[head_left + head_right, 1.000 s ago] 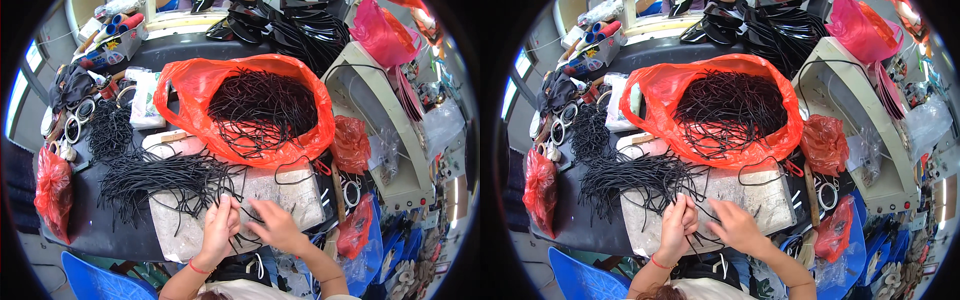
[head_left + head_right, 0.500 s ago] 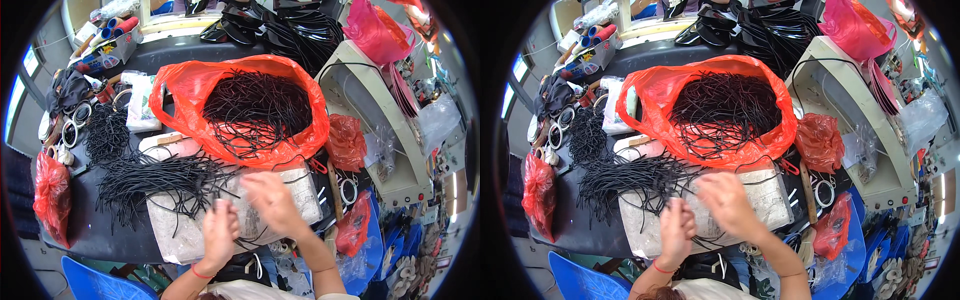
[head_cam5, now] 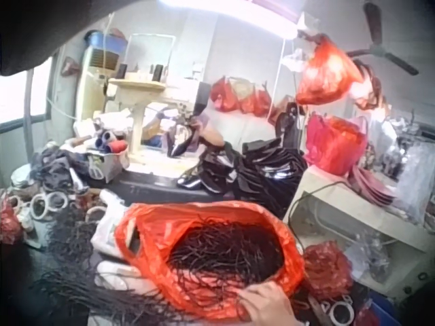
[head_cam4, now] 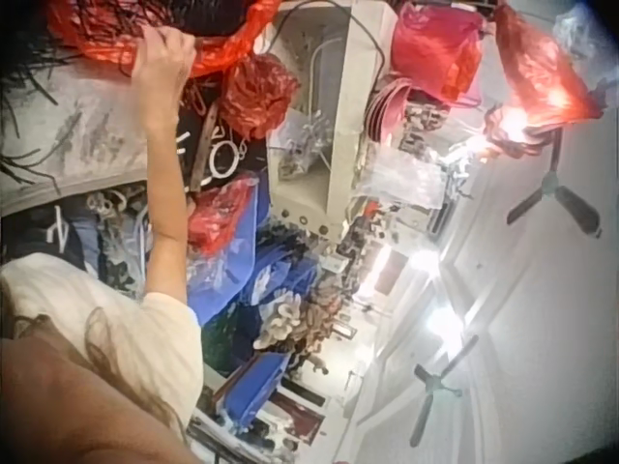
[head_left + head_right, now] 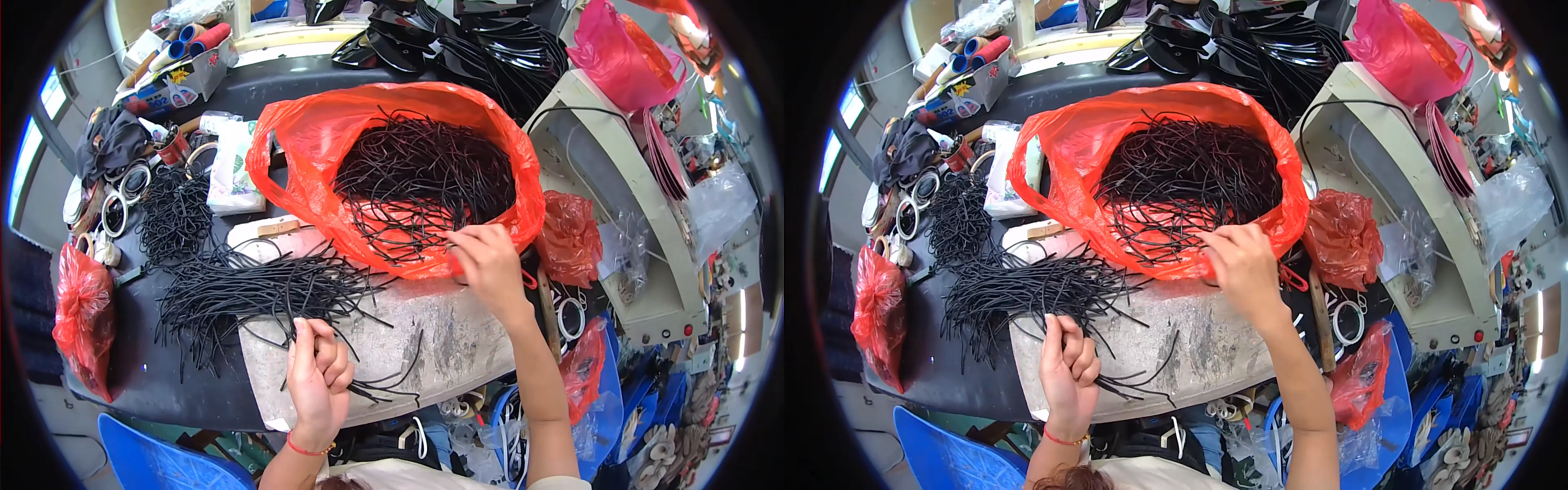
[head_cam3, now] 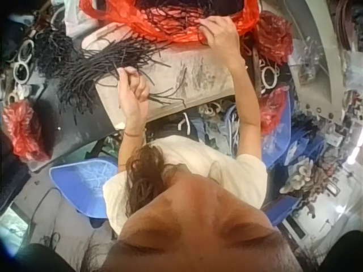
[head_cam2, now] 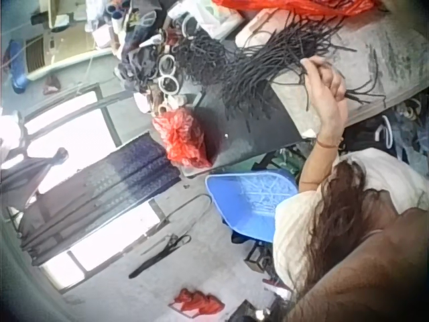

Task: The person sits on the floor and sorts black cords by hand. They pick up individual cords from a red plastic bag, untangle them, and place them into a pile on a white cutting board.

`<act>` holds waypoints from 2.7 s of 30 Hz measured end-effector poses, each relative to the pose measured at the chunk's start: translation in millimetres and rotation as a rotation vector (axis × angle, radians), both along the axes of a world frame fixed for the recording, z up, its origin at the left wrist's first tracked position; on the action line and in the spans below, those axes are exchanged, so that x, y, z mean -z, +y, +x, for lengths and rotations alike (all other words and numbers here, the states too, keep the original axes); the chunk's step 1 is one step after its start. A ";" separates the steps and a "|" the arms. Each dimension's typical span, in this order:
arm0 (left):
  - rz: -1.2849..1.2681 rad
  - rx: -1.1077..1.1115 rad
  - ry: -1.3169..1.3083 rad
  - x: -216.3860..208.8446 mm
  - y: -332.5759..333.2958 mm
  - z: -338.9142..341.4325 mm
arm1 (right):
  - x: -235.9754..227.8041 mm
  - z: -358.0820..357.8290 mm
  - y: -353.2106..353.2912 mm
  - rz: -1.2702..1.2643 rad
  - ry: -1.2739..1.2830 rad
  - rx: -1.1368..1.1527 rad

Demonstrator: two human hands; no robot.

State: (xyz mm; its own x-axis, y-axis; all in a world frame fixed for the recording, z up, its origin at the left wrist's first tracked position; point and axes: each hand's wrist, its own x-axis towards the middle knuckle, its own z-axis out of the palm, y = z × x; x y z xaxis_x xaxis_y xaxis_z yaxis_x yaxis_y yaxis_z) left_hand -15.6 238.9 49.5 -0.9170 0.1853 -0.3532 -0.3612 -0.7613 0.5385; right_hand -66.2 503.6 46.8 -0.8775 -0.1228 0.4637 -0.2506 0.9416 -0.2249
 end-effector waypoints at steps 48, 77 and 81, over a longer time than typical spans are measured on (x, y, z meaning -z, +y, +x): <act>-0.043 0.075 0.004 -12.5 20.0 13.0 | 21.0 -55.3 21.4 -0.116 0.051 0.392; -0.323 0.013 0.290 2.5 27.7 22.3 | -36.3 80.1 -66.7 -0.327 -0.023 -0.332; -0.139 -0.200 0.249 -27.6 28.4 25.4 | -17.4 -8.6 -19.3 -0.242 -0.036 0.270</act>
State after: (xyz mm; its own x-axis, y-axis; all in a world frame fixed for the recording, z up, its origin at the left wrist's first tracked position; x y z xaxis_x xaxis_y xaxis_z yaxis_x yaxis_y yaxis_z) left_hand 9.8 267.3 77.1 -0.9915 -0.0411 -0.1232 -0.0566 -0.7167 0.6951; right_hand -74.8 484.3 64.2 -0.8794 0.2256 0.4192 0.0122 0.8910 -0.4539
